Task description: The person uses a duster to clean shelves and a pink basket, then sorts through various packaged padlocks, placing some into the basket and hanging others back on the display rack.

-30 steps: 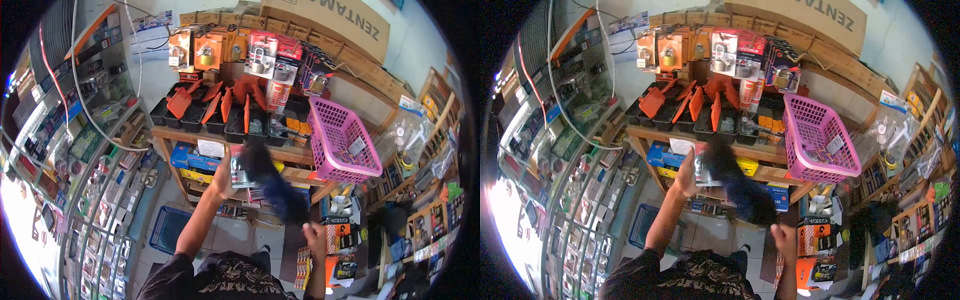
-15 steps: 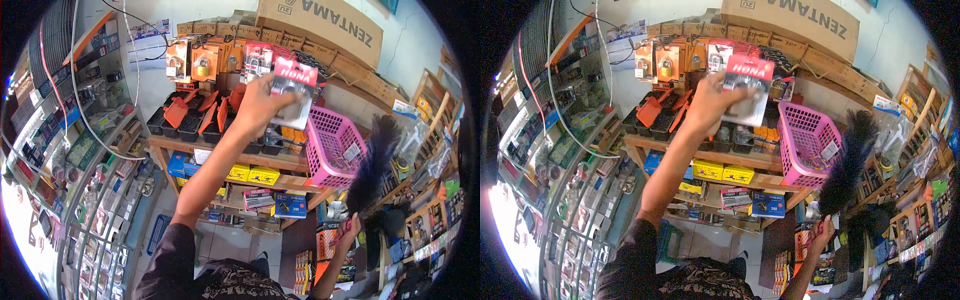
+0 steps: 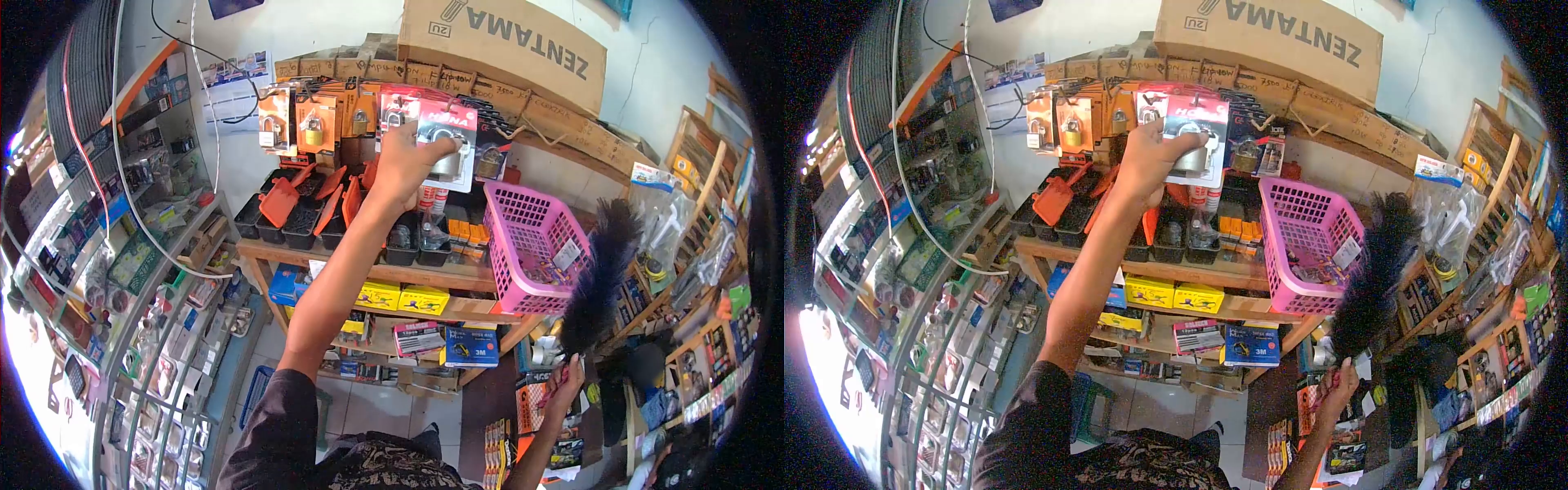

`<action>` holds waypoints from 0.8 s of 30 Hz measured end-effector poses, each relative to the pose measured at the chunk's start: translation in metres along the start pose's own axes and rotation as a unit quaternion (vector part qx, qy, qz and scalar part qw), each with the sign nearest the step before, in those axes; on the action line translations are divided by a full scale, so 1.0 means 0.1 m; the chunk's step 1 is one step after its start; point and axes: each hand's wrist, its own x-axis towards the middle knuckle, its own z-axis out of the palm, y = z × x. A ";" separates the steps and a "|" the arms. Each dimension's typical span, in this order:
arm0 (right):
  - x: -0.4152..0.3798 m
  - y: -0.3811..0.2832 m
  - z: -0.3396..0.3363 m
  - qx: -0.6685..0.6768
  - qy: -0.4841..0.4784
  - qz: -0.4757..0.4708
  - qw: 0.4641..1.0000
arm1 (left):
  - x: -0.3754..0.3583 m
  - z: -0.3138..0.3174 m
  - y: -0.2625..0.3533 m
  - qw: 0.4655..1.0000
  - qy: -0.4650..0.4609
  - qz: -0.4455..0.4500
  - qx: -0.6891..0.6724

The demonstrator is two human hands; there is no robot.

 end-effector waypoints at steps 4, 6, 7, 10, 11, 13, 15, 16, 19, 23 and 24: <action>0.03 -0.03 0.06 0.021 0.025 0.017 0.999 | -0.02 -0.03 -0.11 0.999 0.020 -0.021 0.023; 0.08 -0.02 0.03 0.030 0.024 0.022 0.999 | 0.00 -0.08 -0.19 0.999 0.019 -0.007 0.031; 0.11 -0.01 0.01 0.031 0.022 0.022 0.999 | 0.01 -0.10 -0.23 0.999 0.023 0.003 0.036; 0.17 0.01 -0.02 0.027 0.016 0.028 0.999 | 0.10 -0.16 -0.32 0.999 0.025 0.000 0.024; 0.18 0.01 -0.01 0.032 0.014 0.014 0.999 | 0.13 -0.18 -0.33 1.000 0.025 -0.015 0.008; 0.19 0.01 -0.01 0.037 0.012 -0.001 0.999 | 0.19 -0.21 -0.35 1.000 0.013 -0.027 -0.002; 0.20 -0.01 0.00 0.018 0.005 -0.003 1.000 | 0.21 -0.21 -0.35 0.999 -0.001 -0.029 0.031; 0.20 -0.01 0.00 0.017 0.004 -0.003 1.000 | 0.21 -0.21 -0.37 0.999 0.001 -0.029 0.030; 0.22 0.03 -0.04 0.007 0.019 0.027 0.999 | 0.24 -0.26 -0.51 0.998 0.030 0.006 0.058; 0.22 0.06 -0.11 0.011 -0.010 0.007 1.000 | 0.20 -0.28 -0.45 0.940 0.101 0.059 0.320; 0.20 0.06 -0.12 0.002 -0.015 0.005 1.000 | 0.16 -0.25 -0.37 0.891 0.119 0.056 0.434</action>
